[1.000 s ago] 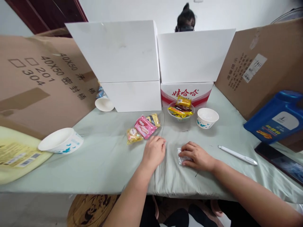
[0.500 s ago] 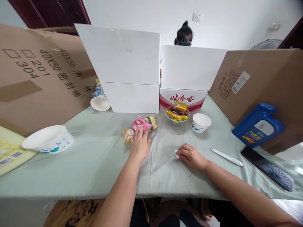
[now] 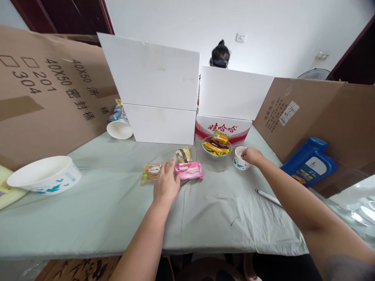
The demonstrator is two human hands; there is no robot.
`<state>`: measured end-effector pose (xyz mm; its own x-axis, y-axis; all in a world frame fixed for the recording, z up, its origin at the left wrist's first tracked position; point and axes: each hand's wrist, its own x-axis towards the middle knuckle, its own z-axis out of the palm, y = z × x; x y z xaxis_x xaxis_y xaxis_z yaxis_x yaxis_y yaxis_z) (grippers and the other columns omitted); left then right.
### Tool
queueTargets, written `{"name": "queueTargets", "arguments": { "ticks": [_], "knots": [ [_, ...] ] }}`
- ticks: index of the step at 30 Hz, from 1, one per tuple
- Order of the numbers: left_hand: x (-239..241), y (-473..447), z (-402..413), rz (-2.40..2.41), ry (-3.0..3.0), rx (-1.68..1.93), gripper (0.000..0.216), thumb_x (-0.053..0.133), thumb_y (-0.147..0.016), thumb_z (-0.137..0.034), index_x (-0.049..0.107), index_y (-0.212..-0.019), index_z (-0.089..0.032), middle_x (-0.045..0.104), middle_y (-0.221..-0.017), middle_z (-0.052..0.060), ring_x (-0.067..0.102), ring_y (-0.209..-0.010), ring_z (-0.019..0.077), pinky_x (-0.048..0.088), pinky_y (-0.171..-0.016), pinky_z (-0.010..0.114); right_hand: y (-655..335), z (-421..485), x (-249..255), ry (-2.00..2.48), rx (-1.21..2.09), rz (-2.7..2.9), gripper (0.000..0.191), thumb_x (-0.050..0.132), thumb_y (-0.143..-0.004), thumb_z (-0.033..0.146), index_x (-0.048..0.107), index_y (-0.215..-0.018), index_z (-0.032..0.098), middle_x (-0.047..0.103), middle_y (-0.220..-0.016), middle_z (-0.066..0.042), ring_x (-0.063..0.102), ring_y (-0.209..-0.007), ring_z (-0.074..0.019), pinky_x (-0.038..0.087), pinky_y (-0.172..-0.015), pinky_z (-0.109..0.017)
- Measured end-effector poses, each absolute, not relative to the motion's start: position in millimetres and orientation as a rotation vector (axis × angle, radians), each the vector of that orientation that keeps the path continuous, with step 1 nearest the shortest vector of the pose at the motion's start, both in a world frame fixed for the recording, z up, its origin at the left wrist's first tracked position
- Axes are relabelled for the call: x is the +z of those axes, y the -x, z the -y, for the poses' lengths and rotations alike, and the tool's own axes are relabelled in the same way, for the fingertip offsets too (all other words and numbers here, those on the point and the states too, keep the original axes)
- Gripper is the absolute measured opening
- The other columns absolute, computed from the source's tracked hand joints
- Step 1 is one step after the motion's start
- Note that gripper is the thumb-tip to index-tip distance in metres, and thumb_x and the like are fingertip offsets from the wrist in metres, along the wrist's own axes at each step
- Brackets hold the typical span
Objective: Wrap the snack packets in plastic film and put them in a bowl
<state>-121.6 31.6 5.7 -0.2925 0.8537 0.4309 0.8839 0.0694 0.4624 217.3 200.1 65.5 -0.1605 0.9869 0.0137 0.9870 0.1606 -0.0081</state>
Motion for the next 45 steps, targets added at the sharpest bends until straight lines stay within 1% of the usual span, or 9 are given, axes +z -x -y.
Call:
{"name": "queueTargets", "arguments": {
  "ticks": [8, 17, 20, 22, 25, 30, 35, 38, 45],
  "knots": [
    [-7, 110, -33, 2.231, 2.355, -0.652, 0.059, 0.067, -0.081, -0.024, 0.050, -0.137, -0.026, 0.026, -0.156, 0.013, 0.024, -0.142, 0.0415, 0.033, -0.109, 0.055, -204, -224, 54, 2.228, 0.368, 2.646, 0.034, 0.058, -0.093, 0.036, 0.057, -0.121, 0.017, 0.059, -0.122, -0.008, 0.060, -0.103, -0.0231, 0.053, -0.086, -0.042],
    [-5, 115, -36, 2.148, 2.282, -0.743, 0.055, 0.054, -0.080, -0.004, 0.056, -0.131, -0.024, 0.051, -0.139, 0.010, 0.052, -0.119, 0.0294, 0.042, -0.102, 0.042, -212, -169, 98, 1.963, 0.182, 2.514, 0.026, 0.048, -0.095, 0.031, 0.066, -0.110, 0.019, 0.068, -0.112, -0.006, 0.063, -0.100, -0.0229, 0.049, -0.084, -0.033],
    [9, 109, -27, 2.174, 2.265, -0.912, 0.045, 0.057, -0.080, -0.012, 0.060, -0.123, -0.022, 0.063, -0.123, 0.009, 0.059, -0.108, 0.0267, 0.046, -0.094, 0.038, -234, -119, 97, 1.840, 0.090, 2.444, 0.030, 0.043, -0.095, 0.035, 0.067, -0.106, 0.022, 0.069, -0.113, -0.006, 0.063, -0.100, -0.0227, 0.047, -0.084, -0.032],
    [18, 101, -21, 2.254, 2.256, -1.026, 0.032, 0.055, -0.084, -0.023, 0.063, -0.114, -0.020, 0.071, -0.100, 0.006, 0.064, -0.092, 0.0235, 0.048, -0.082, 0.033, -255, -84, 79, 1.705, 0.146, 2.429, 0.031, 0.046, -0.092, 0.040, 0.069, -0.102, 0.022, 0.071, -0.107, -0.007, 0.066, -0.093, -0.0232, 0.050, -0.079, -0.033],
    [22, 82, -16, 2.376, 2.302, -1.183, 0.029, 0.040, -0.094, -0.036, 0.062, -0.102, -0.019, 0.069, -0.076, 0.002, 0.064, -0.072, 0.0184, 0.046, -0.066, 0.027, -289, -42, 37, 1.732, 0.115, 2.427, 0.036, 0.052, -0.087, 0.047, 0.068, -0.107, 0.022, 0.070, -0.110, -0.009, 0.064, -0.102, -0.0285, 0.049, -0.088, -0.041],
    [7, 45, -19, 2.384, 2.535, -1.021, 0.028, 0.037, -0.097, -0.035, 0.061, -0.097, -0.021, 0.070, -0.080, 0.002, 0.066, -0.074, 0.0170, 0.044, -0.063, 0.024, -317, -17, -14, 1.841, -0.089, 2.388, 0.033, 0.046, -0.089, 0.026, 0.064, -0.117, 0.021, 0.068, -0.108, -0.011, 0.063, -0.100, -0.0289, 0.049, -0.088, -0.043],
    [2, 40, -24, 2.399, 2.414, -0.932, 0.023, 0.043, -0.094, -0.029, 0.063, -0.096, -0.018, 0.066, -0.104, 0.012, 0.065, -0.089, 0.0240, 0.046, -0.074, 0.033, -276, -17, 0, 1.638, 0.003, 2.462, 0.037, 0.038, -0.089, 0.011, 0.059, -0.117, 0.023, 0.064, -0.108, -0.009, 0.065, -0.093, -0.0217, 0.052, -0.079, -0.034],
    [6, 46, -24, 2.314, 2.429, -0.994, 0.021, 0.042, -0.095, -0.026, 0.062, -0.097, -0.019, 0.064, -0.105, 0.009, 0.063, -0.094, 0.0212, 0.046, -0.082, 0.031, -226, -14, 15, 1.328, 0.129, 2.548, 0.038, 0.038, -0.091, 0.010, 0.056, -0.123, 0.022, 0.061, -0.113, -0.009, 0.066, -0.089, -0.0187, 0.053, -0.074, -0.030],
    [9, 50, -17, 1.934, 2.790, -1.241, 0.020, 0.055, -0.087, -0.026, 0.065, -0.104, -0.023, 0.064, -0.105, 0.003, 0.061, -0.076, 0.0145, 0.050, -0.073, 0.027, -179, -10, 20, 1.130, 0.006, 2.690, 0.044, 0.042, -0.085, 0.003, 0.059, -0.121, 0.022, 0.062, -0.104, -0.008, 0.063, -0.085, -0.0188, 0.052, -0.074, -0.031]
  ]
}}
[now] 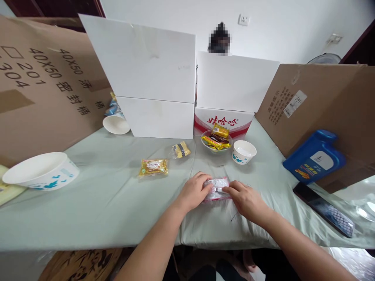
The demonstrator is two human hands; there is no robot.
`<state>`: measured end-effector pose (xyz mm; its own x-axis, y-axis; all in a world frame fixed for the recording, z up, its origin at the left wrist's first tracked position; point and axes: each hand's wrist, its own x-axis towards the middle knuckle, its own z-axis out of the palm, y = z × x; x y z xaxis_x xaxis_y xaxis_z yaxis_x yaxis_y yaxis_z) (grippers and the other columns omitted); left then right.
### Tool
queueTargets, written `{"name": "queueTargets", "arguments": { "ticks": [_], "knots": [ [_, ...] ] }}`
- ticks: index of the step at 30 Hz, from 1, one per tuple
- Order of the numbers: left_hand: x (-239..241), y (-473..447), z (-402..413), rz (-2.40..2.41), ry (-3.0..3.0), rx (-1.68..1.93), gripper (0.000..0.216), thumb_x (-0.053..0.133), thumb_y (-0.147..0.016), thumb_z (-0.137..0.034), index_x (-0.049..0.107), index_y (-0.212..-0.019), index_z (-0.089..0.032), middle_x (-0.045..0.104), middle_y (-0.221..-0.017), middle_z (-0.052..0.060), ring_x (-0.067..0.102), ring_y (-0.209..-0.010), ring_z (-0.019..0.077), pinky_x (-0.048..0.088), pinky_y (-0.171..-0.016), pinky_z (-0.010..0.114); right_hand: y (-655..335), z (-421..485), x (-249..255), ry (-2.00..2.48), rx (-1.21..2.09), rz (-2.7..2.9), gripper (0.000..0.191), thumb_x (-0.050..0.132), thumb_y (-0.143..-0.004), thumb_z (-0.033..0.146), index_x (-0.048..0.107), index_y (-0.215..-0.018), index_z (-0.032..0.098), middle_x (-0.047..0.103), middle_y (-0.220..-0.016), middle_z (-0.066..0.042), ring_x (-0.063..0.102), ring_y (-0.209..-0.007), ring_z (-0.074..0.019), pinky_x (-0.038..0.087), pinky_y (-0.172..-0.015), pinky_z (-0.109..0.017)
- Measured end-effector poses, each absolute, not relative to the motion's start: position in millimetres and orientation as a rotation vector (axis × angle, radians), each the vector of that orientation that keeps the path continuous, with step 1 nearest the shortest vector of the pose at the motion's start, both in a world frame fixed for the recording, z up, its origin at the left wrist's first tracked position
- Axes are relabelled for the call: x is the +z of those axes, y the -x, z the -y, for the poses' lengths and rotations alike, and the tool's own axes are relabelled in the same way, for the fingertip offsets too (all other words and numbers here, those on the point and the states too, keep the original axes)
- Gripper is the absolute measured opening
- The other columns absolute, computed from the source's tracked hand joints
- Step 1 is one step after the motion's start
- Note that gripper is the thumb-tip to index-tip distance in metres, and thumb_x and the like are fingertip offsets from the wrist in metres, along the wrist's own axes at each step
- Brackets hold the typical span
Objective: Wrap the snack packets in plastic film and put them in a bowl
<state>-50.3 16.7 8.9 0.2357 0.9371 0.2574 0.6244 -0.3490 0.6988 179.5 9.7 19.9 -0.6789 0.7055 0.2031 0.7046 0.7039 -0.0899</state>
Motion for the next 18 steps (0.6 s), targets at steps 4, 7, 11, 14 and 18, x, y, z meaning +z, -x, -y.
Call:
{"name": "queueTargets", "arguments": {
  "ticks": [4, 7, 11, 14, 18],
  "knots": [
    [9, 52, -15, -1.418, -2.036, 0.768, 0.022, 0.067, -0.077, -0.028, 0.067, -0.098, -0.023, 0.061, -0.108, 0.001, 0.058, -0.064, 0.0114, 0.049, -0.066, 0.027, -229, -17, 9, 1.381, -0.009, 2.597, 0.042, 0.038, -0.089, 0.009, 0.060, -0.122, 0.024, 0.063, -0.107, -0.008, 0.064, -0.088, -0.0185, 0.052, -0.074, -0.030],
    [9, 53, -15, -1.399, -2.022, 0.789, 0.010, 0.061, -0.078, -0.020, 0.066, -0.087, -0.022, 0.061, -0.106, 0.001, 0.058, -0.065, 0.0113, 0.048, -0.066, 0.026, -264, -22, 0, 1.580, -0.100, 2.522, 0.040, 0.037, -0.089, 0.011, 0.063, -0.116, 0.022, 0.065, -0.102, -0.009, 0.064, -0.091, -0.0227, 0.053, -0.074, -0.035],
    [8, 52, -15, -1.376, -2.034, 0.908, 0.014, 0.053, -0.078, -0.010, 0.062, -0.077, -0.020, 0.065, -0.097, 0.002, 0.061, -0.078, 0.0147, 0.047, -0.073, 0.027, -260, -23, 0, 1.540, -0.197, 2.391, 0.025, 0.046, -0.090, 0.021, 0.069, -0.100, 0.022, 0.066, -0.104, -0.012, 0.059, -0.100, -0.0292, 0.050, -0.085, -0.046],
    [9, 51, -15, -1.405, -2.001, 0.948, 0.013, 0.052, -0.081, -0.012, 0.061, -0.081, -0.021, 0.067, -0.088, 0.001, 0.060, -0.075, 0.0150, 0.046, -0.071, 0.027, -218, -21, 7, 1.270, -0.011, 2.352, 0.024, 0.047, -0.094, 0.030, 0.065, -0.109, 0.022, 0.062, -0.113, -0.011, 0.057, -0.108, -0.0268, 0.050, -0.091, -0.044],
    [12, 55, -15, -1.394, -1.910, 0.954, 0.011, 0.051, -0.087, -0.020, 0.062, -0.087, -0.021, 0.066, -0.077, -0.001, 0.060, -0.072, 0.0147, 0.044, -0.068, 0.026, -162, -23, 7, 1.037, 0.177, 2.428, 0.037, 0.051, -0.094, 0.027, 0.051, -0.131, 0.022, 0.058, -0.121, -0.012, 0.055, -0.111, -0.0252, 0.050, -0.093, -0.042]
  ]
}}
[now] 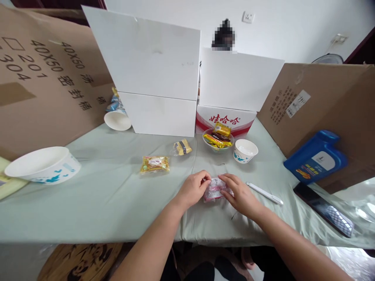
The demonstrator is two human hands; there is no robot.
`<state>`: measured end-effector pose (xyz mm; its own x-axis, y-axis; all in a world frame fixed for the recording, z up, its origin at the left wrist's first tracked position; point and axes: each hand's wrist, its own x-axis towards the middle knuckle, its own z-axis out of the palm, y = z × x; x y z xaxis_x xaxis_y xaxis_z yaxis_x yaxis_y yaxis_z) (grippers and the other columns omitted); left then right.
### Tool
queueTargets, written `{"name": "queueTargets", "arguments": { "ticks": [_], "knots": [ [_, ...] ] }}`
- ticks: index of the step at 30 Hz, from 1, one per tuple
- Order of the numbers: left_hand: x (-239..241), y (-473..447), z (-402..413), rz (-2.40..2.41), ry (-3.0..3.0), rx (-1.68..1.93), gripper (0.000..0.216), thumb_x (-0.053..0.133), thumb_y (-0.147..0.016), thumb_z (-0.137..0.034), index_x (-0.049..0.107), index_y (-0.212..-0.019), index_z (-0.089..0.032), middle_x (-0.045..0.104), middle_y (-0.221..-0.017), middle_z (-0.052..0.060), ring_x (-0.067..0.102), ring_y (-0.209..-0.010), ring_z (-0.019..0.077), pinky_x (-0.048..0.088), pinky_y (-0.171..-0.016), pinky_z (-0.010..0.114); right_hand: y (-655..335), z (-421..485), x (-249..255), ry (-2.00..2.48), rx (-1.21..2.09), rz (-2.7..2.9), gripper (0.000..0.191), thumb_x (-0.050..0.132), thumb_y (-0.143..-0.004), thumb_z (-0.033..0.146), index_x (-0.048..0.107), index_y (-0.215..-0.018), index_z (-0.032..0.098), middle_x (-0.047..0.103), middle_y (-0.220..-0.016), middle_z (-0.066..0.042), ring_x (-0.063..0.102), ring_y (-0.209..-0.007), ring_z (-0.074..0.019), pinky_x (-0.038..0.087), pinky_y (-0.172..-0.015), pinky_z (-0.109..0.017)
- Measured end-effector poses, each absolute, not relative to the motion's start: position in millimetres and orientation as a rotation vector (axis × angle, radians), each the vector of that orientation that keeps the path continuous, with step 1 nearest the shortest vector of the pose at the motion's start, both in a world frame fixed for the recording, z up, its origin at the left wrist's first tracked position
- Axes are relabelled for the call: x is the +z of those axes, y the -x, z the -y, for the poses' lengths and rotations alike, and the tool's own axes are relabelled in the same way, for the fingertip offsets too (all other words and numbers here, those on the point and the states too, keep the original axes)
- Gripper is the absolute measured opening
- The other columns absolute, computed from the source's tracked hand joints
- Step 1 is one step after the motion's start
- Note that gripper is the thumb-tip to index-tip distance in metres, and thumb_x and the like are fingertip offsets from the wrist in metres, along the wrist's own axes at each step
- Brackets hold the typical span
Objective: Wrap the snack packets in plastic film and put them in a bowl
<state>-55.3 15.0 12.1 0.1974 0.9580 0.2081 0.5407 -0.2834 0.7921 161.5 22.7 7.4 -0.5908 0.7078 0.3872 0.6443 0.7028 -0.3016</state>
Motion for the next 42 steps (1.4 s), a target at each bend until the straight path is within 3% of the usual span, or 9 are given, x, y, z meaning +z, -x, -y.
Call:
{"name": "queueTargets", "arguments": {
  "ticks": [2, 6, 10, 18, 24, 29, 35, 39, 42],
  "knots": [
    [14, 59, -14, -1.338, -1.905, 0.895, 0.013, 0.057, -0.085, -0.028, 0.063, -0.094, -0.021, 0.066, -0.084, 0.000, 0.061, -0.076, 0.0156, 0.045, -0.069, 0.026, -148, -26, 4, 1.034, 0.192, 2.467, 0.030, 0.052, -0.092, 0.021, 0.058, -0.122, 0.021, 0.061, -0.110, -0.011, 0.059, -0.101, -0.0241, 0.052, -0.087, -0.041],
    [15, 61, -13, -1.315, -2.005, 0.716, 0.044, 0.078, -0.065, -0.034, 0.064, -0.106, -0.023, 0.065, -0.101, 0.002, 0.061, -0.086, 0.0197, 0.047, -0.074, 0.028, -150, -31, -1, 1.046, 0.246, 2.480, 0.021, 0.048, -0.089, 0.012, 0.065, -0.099, 0.020, 0.061, -0.093, -0.007, 0.060, -0.086, -0.0197, 0.052, -0.077, -0.034],
    [12, 60, -13, -1.389, -2.073, 0.701, 0.014, 0.059, -0.075, -0.013, 0.066, -0.085, -0.021, 0.062, -0.090, 0.001, 0.059, -0.074, 0.0154, 0.046, -0.070, 0.027, -173, -31, 6, 1.071, 0.273, 2.427, 0.025, 0.042, -0.090, 0.012, 0.064, -0.099, 0.021, 0.064, -0.094, -0.007, 0.063, -0.086, -0.0197, 0.052, -0.075, -0.032],
    [11, 73, -20, -1.626, -2.043, 0.928, 0.027, 0.045, -0.071, 0.001, 0.060, -0.080, -0.020, 0.061, -0.089, 0.002, 0.059, -0.076, 0.0151, 0.048, -0.073, 0.027, -240, -30, 12, 1.477, 0.350, 1.940, 0.021, 0.047, -0.088, 0.033, 0.064, -0.095, 0.022, 0.071, -0.087, -0.005, 0.068, -0.077, -0.0208, 0.054, -0.071, -0.035],
    [6, 81, -23, -1.839, -2.024, 0.862, 0.026, 0.043, -0.071, 0.002, 0.057, -0.071, -0.020, 0.060, -0.080, 0.003, 0.058, -0.076, 0.0181, 0.046, -0.071, 0.029, -266, -35, -7, 1.602, 0.163, 2.016, 0.028, 0.039, -0.080, 0.019, 0.064, -0.090, 0.023, 0.070, -0.098, -0.007, 0.066, -0.090, -0.0228, 0.052, -0.084, -0.040],
    [7, 79, -22, -1.932, -2.056, 0.981, 0.024, 0.045, -0.079, -0.003, 0.060, -0.086, -0.020, 0.062, -0.092, 0.006, 0.058, -0.092, 0.0223, 0.047, -0.083, 0.035, -257, -32, 4, 1.489, -0.144, 1.889, 0.030, 0.038, -0.084, 0.018, 0.062, -0.100, 0.022, 0.064, -0.112, -0.011, 0.057, -0.111, -0.0263, 0.044, -0.098, -0.046],
    [2, 59, -19, -1.594, -2.359, 0.911, 0.044, 0.055, -0.082, -0.011, 0.053, -0.125, -0.020, 0.061, -0.122, 0.010, 0.052, -0.116, 0.0265, 0.041, -0.100, 0.045, -222, -26, 27, 1.320, 0.041, 2.153, 0.032, 0.044, -0.094, 0.039, 0.057, -0.119, 0.024, 0.063, -0.120, -0.012, 0.056, -0.115, -0.0273, 0.048, -0.094, -0.043],
    [7, 57, -18, -1.520, -2.395, 0.935, 0.028, 0.051, -0.084, -0.007, 0.065, -0.103, -0.020, 0.068, -0.095, 0.007, 0.058, -0.097, 0.0237, 0.044, -0.093, 0.041, -214, -39, 24, 1.289, 0.143, 2.483, 0.066, 0.060, -0.084, 0.051, 0.042, -0.139, 0.021, 0.060, -0.127, -0.015, 0.054, -0.119, -0.0321, 0.040, -0.101, -0.054],
    [23, 65, -12, -1.356, -2.371, 0.954, 0.023, 0.051, -0.083, -0.006, 0.068, -0.090, -0.021, 0.068, -0.089, 0.005, 0.059, -0.094, 0.0220, 0.045, -0.089, 0.037, -214, -42, 26, 1.251, 0.157, 2.649, 0.055, 0.066, -0.083, 0.044, 0.052, -0.130, 0.019, 0.068, -0.106, -0.012, 0.062, -0.102, -0.0287, 0.042, -0.097, -0.052]
  ]
}}
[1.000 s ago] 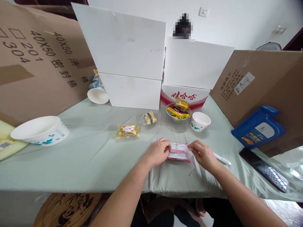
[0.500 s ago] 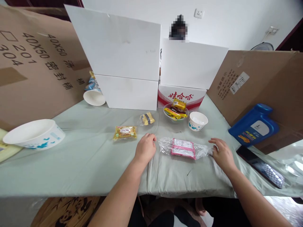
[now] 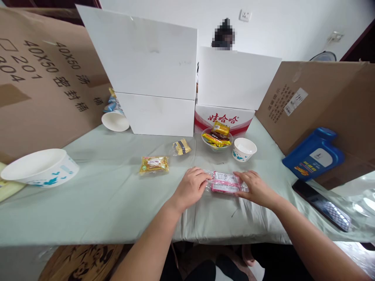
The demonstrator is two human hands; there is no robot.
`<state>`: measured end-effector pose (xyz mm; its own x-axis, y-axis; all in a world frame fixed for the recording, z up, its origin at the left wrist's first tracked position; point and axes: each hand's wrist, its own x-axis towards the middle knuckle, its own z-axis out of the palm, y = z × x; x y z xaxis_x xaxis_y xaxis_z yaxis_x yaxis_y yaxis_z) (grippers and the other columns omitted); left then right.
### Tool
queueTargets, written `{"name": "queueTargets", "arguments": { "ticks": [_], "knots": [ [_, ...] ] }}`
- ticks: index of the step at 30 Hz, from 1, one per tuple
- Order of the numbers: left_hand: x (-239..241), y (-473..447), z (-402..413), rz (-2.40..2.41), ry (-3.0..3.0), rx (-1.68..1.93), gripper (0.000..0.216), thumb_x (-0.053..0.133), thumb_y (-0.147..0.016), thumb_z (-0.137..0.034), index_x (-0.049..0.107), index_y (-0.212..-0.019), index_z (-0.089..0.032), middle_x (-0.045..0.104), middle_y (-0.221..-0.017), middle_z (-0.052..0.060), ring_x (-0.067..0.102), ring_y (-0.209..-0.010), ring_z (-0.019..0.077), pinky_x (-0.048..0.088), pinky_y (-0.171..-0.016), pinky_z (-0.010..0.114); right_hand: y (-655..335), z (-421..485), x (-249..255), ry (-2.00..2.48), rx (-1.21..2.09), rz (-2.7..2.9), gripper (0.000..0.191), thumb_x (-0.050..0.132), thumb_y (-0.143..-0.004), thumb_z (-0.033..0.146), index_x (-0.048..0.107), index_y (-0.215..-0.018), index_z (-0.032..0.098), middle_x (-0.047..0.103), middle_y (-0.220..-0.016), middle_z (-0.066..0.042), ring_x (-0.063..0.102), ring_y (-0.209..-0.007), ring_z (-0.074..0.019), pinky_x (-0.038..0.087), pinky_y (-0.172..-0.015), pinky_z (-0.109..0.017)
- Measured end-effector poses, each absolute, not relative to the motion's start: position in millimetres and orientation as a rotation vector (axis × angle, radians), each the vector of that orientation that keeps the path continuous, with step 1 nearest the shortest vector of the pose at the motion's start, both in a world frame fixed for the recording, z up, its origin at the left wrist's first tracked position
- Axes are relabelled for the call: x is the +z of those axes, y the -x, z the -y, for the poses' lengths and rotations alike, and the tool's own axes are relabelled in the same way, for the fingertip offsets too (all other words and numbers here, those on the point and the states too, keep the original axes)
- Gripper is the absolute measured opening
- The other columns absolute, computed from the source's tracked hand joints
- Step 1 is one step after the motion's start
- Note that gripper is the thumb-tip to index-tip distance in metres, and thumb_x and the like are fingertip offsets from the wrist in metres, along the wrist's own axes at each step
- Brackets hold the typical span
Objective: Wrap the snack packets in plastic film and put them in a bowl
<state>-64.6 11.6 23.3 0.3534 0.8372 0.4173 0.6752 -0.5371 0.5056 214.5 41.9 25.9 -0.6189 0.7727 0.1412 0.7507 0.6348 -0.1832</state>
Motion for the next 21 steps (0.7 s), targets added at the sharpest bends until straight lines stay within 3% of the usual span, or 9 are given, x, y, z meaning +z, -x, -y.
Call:
{"name": "queueTargets", "arguments": {
  "ticks": [3, 6, 8, 12, 14, 16, 19, 21],
  "knots": [
    [39, 74, -1, -1.233, -2.319, 0.756, 0.028, 0.052, -0.080, -0.006, 0.069, -0.095, -0.023, 0.069, -0.089, 0.002, 0.061, -0.090, 0.0197, 0.046, -0.085, 0.032, -214, -26, 36, 1.164, 0.103, 2.794, 0.018, 0.055, -0.092, 0.031, 0.065, -0.102, 0.020, 0.067, -0.088, -0.007, 0.062, -0.085, -0.0228, 0.047, -0.082, -0.039],
    [44, 80, 11, -1.217, -2.270, 0.473, 0.043, 0.050, -0.076, -0.003, 0.068, -0.106, -0.028, 0.070, -0.086, -0.001, 0.064, -0.085, 0.0190, 0.047, -0.081, 0.031, -213, 5, 42, 1.175, 0.044, 2.896, 0.017, 0.049, -0.093, 0.023, 0.064, -0.086, 0.020, 0.064, -0.083, -0.006, 0.061, -0.079, -0.0215, 0.045, -0.071, -0.034],
    [41, 81, 17, -1.245, -2.268, 0.349, 0.046, 0.049, -0.073, -0.001, 0.071, -0.100, -0.030, 0.072, -0.086, -0.001, 0.065, -0.086, 0.0202, 0.046, -0.079, 0.031, -213, 27, 42, 1.241, 0.098, 2.940, 0.017, 0.048, -0.093, 0.020, 0.061, -0.082, 0.020, 0.063, -0.085, -0.006, 0.061, -0.077, -0.0206, 0.045, -0.066, -0.032],
    [41, 75, 27, -1.382, -2.249, 0.119, 0.029, 0.061, -0.068, -0.008, 0.075, -0.080, -0.030, 0.073, -0.076, -0.001, 0.067, -0.078, 0.0227, 0.046, -0.073, 0.031, -219, 56, 37, 1.358, 0.336, 2.936, 0.012, 0.050, -0.093, 0.023, 0.061, -0.088, 0.021, 0.063, -0.092, -0.004, 0.063, -0.076, -0.0185, 0.045, -0.063, -0.029],
    [47, 70, 30, -1.438, -2.186, 0.032, 0.009, 0.073, -0.066, -0.027, 0.074, -0.075, -0.029, 0.071, -0.072, -0.001, 0.066, -0.070, 0.0226, 0.045, -0.064, 0.030, -223, 60, 36, 1.417, 0.423, 2.887, 0.015, 0.048, -0.095, 0.027, 0.062, -0.091, 0.022, 0.064, -0.092, -0.004, 0.064, -0.074, -0.0177, 0.046, -0.063, -0.028],
    [52, 64, 31, -1.471, -2.151, 0.013, 0.021, 0.071, -0.070, -0.048, 0.072, -0.074, -0.027, 0.071, -0.073, 0.001, 0.066, -0.070, 0.0229, 0.044, -0.061, 0.029, -226, 58, 34, 1.459, 0.405, 2.834, 0.024, 0.041, -0.098, 0.029, 0.064, -0.097, 0.023, 0.065, -0.091, -0.004, 0.066, -0.077, -0.0184, 0.047, -0.067, -0.029],
    [51, 55, 28, -1.592, -2.195, -0.020, 0.023, 0.058, -0.085, -0.042, 0.071, -0.089, -0.023, 0.073, -0.086, 0.005, 0.068, -0.082, 0.0251, 0.046, -0.066, 0.030, -227, 46, 26, 1.554, 0.192, 2.772, 0.034, 0.033, -0.100, 0.026, 0.065, -0.109, 0.021, 0.069, -0.091, -0.008, 0.067, -0.088, -0.0228, 0.049, -0.074, -0.033],
    [45, 51, 24, -1.710, -2.209, -0.047, 0.036, 0.061, -0.084, -0.032, 0.062, -0.118, -0.020, 0.072, -0.098, 0.008, 0.069, -0.090, 0.0274, 0.048, -0.070, 0.031, -226, 36, 18, 1.690, 0.057, 2.736, 0.035, 0.034, -0.098, 0.025, 0.061, -0.120, 0.019, 0.071, -0.091, -0.010, 0.068, -0.087, -0.0249, 0.049, -0.072, -0.034]
  ]
}}
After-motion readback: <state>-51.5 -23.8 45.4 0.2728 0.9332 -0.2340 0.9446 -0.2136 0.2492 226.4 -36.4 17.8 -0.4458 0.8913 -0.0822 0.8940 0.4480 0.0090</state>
